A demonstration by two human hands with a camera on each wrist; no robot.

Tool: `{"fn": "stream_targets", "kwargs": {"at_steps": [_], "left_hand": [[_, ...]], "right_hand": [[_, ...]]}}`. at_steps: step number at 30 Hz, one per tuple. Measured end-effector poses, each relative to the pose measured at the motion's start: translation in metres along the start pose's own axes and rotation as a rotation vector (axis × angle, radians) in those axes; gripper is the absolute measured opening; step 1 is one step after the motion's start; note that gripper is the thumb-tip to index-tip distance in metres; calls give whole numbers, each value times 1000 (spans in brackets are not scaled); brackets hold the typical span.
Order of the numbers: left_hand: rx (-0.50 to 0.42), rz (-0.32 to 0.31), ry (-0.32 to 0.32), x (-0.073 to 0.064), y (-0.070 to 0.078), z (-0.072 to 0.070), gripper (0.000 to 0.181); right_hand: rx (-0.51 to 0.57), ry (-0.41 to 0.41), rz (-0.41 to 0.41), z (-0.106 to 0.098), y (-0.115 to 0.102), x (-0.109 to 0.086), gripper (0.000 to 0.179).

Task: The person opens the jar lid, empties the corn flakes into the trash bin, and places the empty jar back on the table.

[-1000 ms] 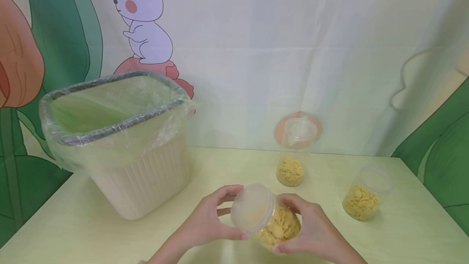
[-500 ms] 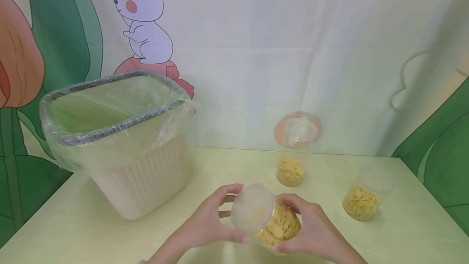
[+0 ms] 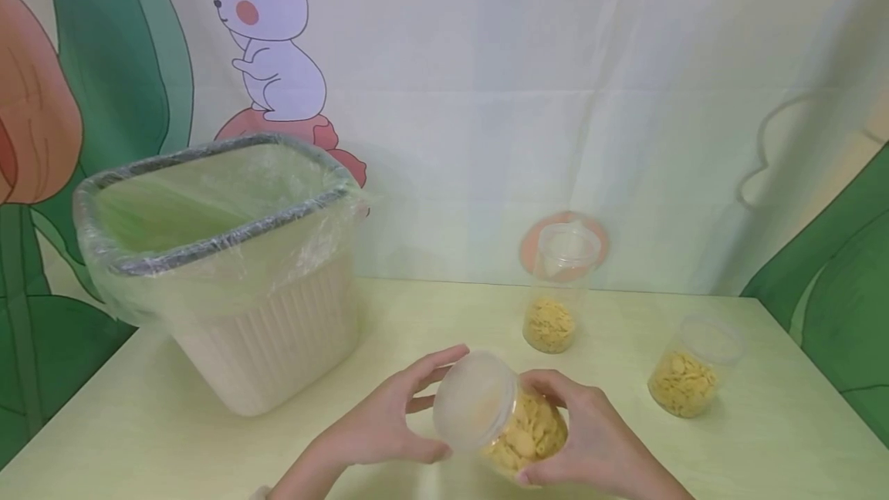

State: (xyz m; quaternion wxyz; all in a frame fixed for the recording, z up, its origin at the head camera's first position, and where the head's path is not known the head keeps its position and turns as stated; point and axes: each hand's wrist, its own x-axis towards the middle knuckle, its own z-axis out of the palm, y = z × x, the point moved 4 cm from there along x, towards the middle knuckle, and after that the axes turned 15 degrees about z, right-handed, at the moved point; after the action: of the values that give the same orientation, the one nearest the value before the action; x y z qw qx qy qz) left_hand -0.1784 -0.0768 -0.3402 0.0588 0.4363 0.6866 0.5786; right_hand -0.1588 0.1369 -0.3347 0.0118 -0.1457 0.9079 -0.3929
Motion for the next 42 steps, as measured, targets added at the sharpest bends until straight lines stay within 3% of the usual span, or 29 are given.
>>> {"fn": "stream_targets", "kwargs": {"at_steps": [14, 35, 42], "left_hand": [[16, 18, 9, 1, -1, 0, 82], [-9, -44, 80, 1, -3, 1, 85], [9, -20, 78, 1, -1, 1, 81]], "right_hand": [[11, -13, 9, 0, -1, -1, 72], [11, -9, 15, -1, 1, 0, 71], [9, -16, 19, -1, 2, 1, 72]]}}
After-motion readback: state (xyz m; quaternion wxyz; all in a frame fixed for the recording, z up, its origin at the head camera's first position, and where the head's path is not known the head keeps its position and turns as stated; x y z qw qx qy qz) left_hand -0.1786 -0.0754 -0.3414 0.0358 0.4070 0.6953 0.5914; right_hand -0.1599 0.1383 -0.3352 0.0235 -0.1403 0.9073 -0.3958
